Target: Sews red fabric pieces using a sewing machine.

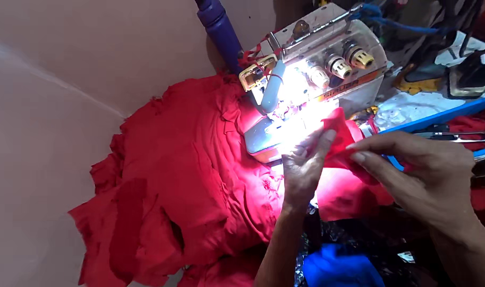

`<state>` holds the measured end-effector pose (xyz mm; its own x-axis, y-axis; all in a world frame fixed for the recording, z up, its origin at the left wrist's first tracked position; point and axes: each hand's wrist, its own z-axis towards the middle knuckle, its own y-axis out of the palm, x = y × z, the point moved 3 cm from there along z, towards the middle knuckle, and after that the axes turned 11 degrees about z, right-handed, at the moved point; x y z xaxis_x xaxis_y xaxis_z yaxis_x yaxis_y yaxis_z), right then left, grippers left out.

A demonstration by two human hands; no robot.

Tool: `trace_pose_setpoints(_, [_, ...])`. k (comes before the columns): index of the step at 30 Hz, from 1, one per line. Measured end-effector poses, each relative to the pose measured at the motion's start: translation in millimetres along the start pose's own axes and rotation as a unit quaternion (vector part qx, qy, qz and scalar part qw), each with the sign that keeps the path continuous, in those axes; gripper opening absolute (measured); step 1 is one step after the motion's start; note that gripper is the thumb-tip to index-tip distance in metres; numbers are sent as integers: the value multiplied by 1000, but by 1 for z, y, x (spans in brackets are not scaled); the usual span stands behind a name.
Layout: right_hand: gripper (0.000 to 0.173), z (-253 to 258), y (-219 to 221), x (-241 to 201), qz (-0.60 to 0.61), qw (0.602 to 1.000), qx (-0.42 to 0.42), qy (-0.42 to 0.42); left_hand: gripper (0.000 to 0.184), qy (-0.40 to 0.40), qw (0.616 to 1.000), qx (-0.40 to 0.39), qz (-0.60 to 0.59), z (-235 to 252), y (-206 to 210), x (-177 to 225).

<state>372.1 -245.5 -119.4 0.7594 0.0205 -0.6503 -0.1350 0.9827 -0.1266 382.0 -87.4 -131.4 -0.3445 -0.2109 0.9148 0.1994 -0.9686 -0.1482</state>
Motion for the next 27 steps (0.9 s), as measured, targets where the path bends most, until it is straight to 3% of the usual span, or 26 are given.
trace_pose_setpoints(3, [9, 13, 12, 0, 44, 998, 16, 50, 16, -2, 999, -31, -34, -9, -15, 10])
trace_pose_setpoints(9, [5, 10, 41, 1, 90, 991, 10, 101, 20, -44, 997, -26, 57, -32, -49, 14])
trace_pose_setpoints(12, [6, 8, 55, 4, 113, 985, 9, 132, 23, -26, 999, -30, 34, -42, -61, 9])
trace_pose_setpoints(15, [9, 3, 71, 4, 132, 978, 11, 159, 25, -62, 998, -16, 14, -50, -71, 4])
trace_pose_setpoints(17, [10, -2, 81, 4, 153, 971, 4, 183, 19, -25, 999, -9, 39, -52, -79, 3])
trace_pose_setpoints(19, [13, -7, 89, 2, 194, 958, -42, 208, 9, 35, 997, -11, 72, -52, -90, 3])
trace_pose_setpoints(22, [24, -11, 96, 4, 299, 911, -152, 238, 9, 81, 987, -58, 124, -52, -112, 13])
trace_pose_setpoints(24, [22, -14, 100, 7, 358, 873, -209, 256, 9, 99, 983, -77, 131, -53, -125, 19])
trace_pose_setpoints(27, [13, -20, 105, 7, 370, 858, -240, 263, 10, 113, 982, -77, 131, -52, -139, 24])
